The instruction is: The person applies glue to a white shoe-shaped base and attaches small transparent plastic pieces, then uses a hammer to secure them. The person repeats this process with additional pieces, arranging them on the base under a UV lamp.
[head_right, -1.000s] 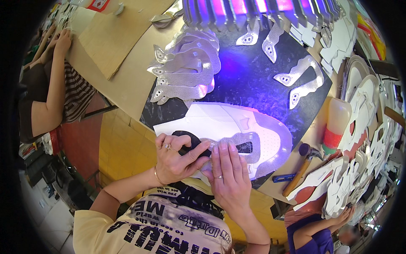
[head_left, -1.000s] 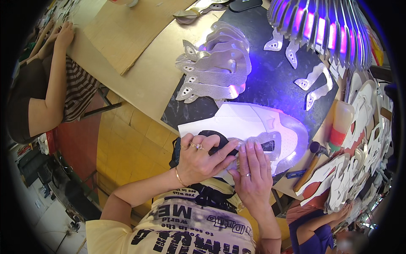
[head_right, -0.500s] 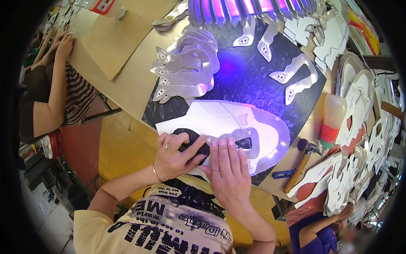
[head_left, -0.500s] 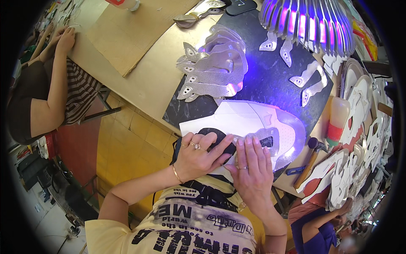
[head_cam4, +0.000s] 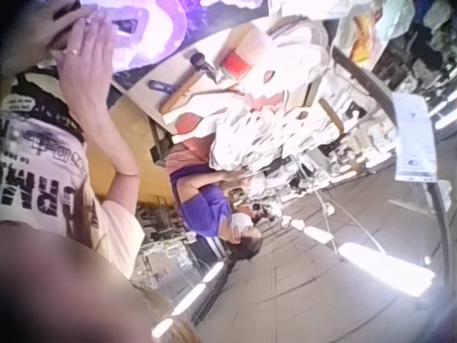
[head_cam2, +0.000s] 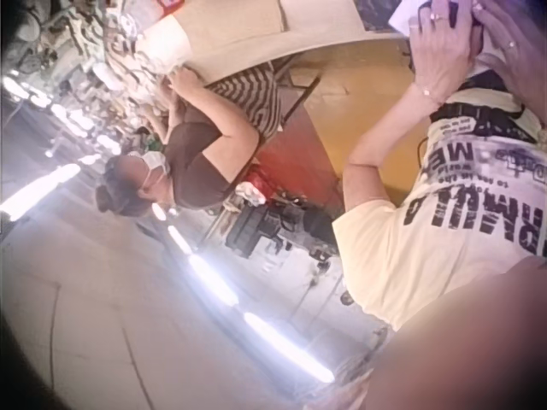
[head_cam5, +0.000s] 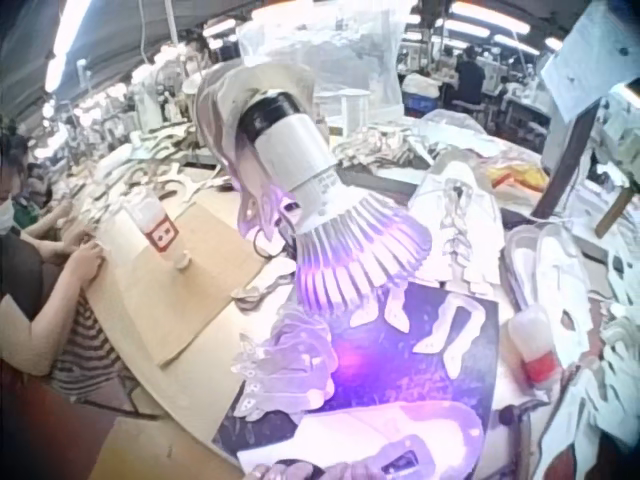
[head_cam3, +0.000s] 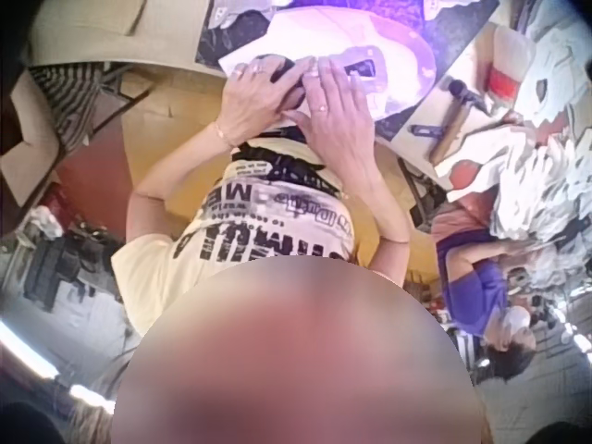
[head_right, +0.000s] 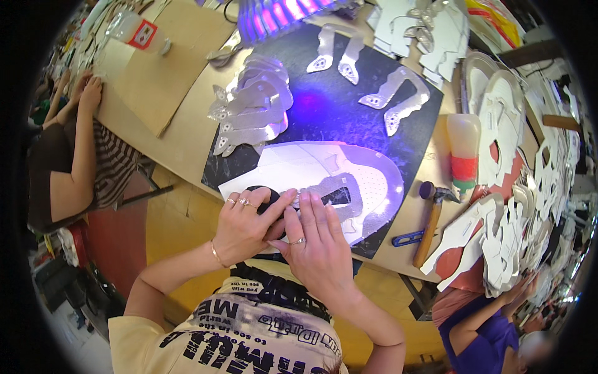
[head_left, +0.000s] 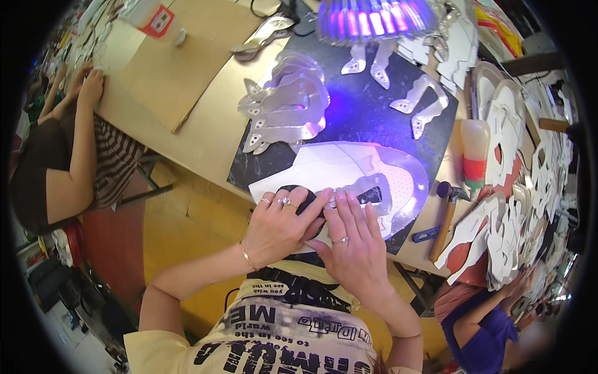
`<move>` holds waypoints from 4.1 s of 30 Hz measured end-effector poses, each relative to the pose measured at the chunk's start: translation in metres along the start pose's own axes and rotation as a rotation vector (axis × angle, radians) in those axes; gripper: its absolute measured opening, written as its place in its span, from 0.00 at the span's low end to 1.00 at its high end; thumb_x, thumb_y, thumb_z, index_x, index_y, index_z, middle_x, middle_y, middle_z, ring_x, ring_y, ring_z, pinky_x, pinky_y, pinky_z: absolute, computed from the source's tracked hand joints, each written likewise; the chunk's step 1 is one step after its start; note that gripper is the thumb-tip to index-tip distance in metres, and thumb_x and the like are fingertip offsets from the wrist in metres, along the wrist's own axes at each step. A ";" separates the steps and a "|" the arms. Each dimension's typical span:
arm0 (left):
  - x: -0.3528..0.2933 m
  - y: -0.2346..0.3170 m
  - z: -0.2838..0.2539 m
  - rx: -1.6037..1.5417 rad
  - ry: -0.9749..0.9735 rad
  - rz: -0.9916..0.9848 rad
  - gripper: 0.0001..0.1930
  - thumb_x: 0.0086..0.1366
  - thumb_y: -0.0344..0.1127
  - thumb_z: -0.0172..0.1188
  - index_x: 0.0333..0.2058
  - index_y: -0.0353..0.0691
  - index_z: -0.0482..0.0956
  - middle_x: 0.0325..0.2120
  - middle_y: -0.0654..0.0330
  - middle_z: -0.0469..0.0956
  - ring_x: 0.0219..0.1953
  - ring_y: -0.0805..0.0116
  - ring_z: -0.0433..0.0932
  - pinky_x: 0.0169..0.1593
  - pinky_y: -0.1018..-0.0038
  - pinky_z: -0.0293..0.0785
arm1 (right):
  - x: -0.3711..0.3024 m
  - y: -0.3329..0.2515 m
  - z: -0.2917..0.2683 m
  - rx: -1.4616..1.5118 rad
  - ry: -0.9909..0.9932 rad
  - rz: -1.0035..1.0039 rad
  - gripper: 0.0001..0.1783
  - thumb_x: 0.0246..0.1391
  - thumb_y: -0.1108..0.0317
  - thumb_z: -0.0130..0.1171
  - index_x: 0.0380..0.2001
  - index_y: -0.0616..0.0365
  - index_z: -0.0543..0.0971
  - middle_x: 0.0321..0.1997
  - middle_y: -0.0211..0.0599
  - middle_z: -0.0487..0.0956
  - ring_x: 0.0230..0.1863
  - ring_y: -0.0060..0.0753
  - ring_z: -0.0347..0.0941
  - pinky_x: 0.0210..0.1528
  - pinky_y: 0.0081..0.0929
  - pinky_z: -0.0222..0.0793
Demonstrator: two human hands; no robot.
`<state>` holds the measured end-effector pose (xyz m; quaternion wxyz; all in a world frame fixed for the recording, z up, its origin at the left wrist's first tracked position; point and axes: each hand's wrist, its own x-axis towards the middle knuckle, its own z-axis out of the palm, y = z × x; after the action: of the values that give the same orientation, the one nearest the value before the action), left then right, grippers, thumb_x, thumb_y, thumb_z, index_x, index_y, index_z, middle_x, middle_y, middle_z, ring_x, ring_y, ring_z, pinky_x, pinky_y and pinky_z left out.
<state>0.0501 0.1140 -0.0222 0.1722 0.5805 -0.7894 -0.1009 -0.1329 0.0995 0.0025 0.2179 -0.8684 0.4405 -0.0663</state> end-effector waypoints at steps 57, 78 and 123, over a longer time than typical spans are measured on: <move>0.122 -0.003 -0.005 -0.256 0.198 0.064 0.20 0.62 0.39 0.66 0.51 0.39 0.78 0.45 0.48 0.75 0.50 0.48 0.74 0.53 0.58 0.72 | 0.016 0.047 -0.028 -0.308 0.195 0.014 0.26 0.51 0.72 0.59 0.57 0.53 0.79 0.49 0.39 0.74 0.51 0.42 0.70 0.56 0.40 0.62; 0.068 -0.009 -0.023 -0.197 0.021 0.040 0.28 0.58 0.40 0.69 0.56 0.41 0.73 0.62 0.46 0.64 0.60 0.45 0.68 0.62 0.57 0.65 | 0.039 0.061 -0.063 -0.180 0.213 0.256 0.12 0.56 0.62 0.63 0.36 0.61 0.82 0.32 0.40 0.76 0.36 0.42 0.72 0.43 0.39 0.63; 0.039 0.010 0.001 -0.401 0.056 -0.057 0.23 0.53 0.29 0.72 0.50 0.48 0.83 0.62 0.46 0.65 0.55 0.48 0.71 0.53 0.64 0.73 | 0.035 0.029 -0.039 -0.061 0.284 0.333 0.06 0.57 0.63 0.64 0.32 0.51 0.80 0.25 0.26 0.79 0.28 0.28 0.73 0.44 0.35 0.55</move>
<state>0.0310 0.0798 -0.0134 0.3035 0.5594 -0.7316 -0.2446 -0.1451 0.0444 0.0225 0.1353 -0.7719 0.6057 -0.1378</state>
